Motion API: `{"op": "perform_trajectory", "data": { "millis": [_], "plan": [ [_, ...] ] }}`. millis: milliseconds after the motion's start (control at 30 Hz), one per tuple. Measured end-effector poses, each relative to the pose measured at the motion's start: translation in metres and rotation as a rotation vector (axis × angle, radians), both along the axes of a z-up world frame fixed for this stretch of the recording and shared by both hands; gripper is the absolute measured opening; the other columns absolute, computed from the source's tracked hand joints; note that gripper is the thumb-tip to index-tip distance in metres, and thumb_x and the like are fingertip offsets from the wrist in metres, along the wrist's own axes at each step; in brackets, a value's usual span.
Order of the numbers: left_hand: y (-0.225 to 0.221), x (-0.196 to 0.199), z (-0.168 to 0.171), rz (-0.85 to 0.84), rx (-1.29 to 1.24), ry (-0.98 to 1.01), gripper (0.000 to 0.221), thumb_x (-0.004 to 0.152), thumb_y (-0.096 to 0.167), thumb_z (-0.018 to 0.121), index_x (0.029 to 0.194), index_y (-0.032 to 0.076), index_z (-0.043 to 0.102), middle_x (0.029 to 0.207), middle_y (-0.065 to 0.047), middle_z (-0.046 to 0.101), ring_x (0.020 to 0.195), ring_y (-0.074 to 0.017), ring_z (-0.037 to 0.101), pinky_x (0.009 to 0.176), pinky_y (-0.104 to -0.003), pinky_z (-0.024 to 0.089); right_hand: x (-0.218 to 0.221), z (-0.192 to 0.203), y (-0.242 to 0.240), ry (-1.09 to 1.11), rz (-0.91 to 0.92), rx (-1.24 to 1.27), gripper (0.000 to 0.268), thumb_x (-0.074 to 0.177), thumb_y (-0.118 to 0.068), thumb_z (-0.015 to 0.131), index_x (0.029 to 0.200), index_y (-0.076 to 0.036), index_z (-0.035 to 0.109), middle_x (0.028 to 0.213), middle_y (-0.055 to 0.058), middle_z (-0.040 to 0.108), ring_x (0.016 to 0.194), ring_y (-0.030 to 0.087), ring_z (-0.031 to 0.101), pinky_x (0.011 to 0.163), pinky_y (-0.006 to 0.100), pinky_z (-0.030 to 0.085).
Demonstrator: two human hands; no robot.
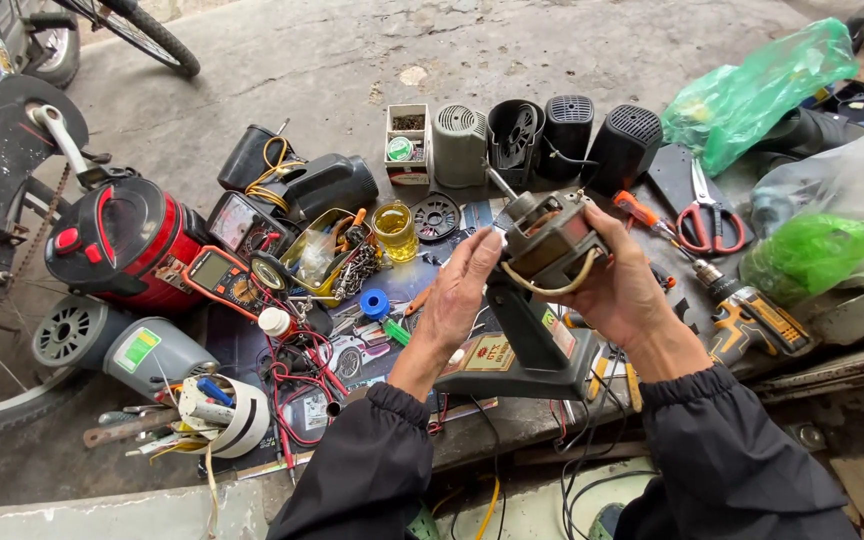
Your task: Securing the housing of an electric motor using a power drill and pliers on a repair bench.
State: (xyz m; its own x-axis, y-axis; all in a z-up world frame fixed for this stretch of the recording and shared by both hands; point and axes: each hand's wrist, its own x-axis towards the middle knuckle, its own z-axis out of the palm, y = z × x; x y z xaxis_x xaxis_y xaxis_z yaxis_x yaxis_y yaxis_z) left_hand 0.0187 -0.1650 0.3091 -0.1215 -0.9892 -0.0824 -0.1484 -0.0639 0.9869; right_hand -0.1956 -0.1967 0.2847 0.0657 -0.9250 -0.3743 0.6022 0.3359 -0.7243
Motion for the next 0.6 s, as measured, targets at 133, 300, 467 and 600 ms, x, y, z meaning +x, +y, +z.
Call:
{"op": "perform_trajectory", "data": {
  "millis": [133, 300, 467, 600],
  "plan": [
    [0.008, 0.005, 0.020, 0.049, -0.008, 0.003, 0.108, 0.098, 0.086, 0.044, 0.168, 0.004, 0.045, 0.164, -0.039, 0.048, 0.158, -0.0563, 0.040, 0.131, -0.069, 0.029, 0.019, 0.025, 0.006, 0.071, 0.092, 0.016, 0.071, 0.094, -0.064, 0.068, 0.134, -0.005, 0.068, 0.124, 0.022, 0.076, 0.115, 0.039, 0.077, 0.098, 0.063, 0.064],
    [0.013, 0.001, 0.049, 0.142, -0.011, 0.126, 0.100, 0.094, 0.077, 0.063, 0.163, 0.006, 0.053, 0.160, -0.032, 0.058, 0.158, -0.0469, 0.046, 0.132, -0.058, 0.033, 0.041, 0.036, 0.006, 0.124, 0.207, -0.010, 0.092, 0.090, -0.074, 0.063, 0.142, 0.003, 0.065, 0.130, 0.030, 0.071, 0.122, 0.046, 0.073, 0.105, 0.065, 0.060],
    [0.020, 0.011, 0.069, 0.298, 0.153, 0.125, 0.105, 0.072, 0.068, 0.088, 0.156, 0.010, 0.063, 0.140, -0.025, 0.072, 0.137, -0.0341, 0.068, 0.120, -0.050, 0.052, 0.074, 0.046, 0.017, 0.081, 0.419, -0.075, 0.106, 0.090, -0.081, 0.052, 0.149, 0.007, 0.062, 0.130, 0.030, 0.072, 0.120, 0.043, 0.075, 0.108, 0.057, 0.061],
    [0.023, 0.040, 0.065, 0.322, 0.171, 0.239, 0.106, 0.076, 0.058, 0.088, 0.159, 0.001, 0.053, 0.139, -0.034, 0.065, 0.132, -0.0421, 0.061, 0.117, -0.061, 0.050, 0.083, 0.046, 0.017, 0.124, 0.537, -0.149, 0.101, 0.092, -0.081, 0.050, 0.141, 0.005, 0.069, 0.122, 0.023, 0.079, 0.108, 0.034, 0.081, 0.102, 0.047, 0.065]
  ]
}}
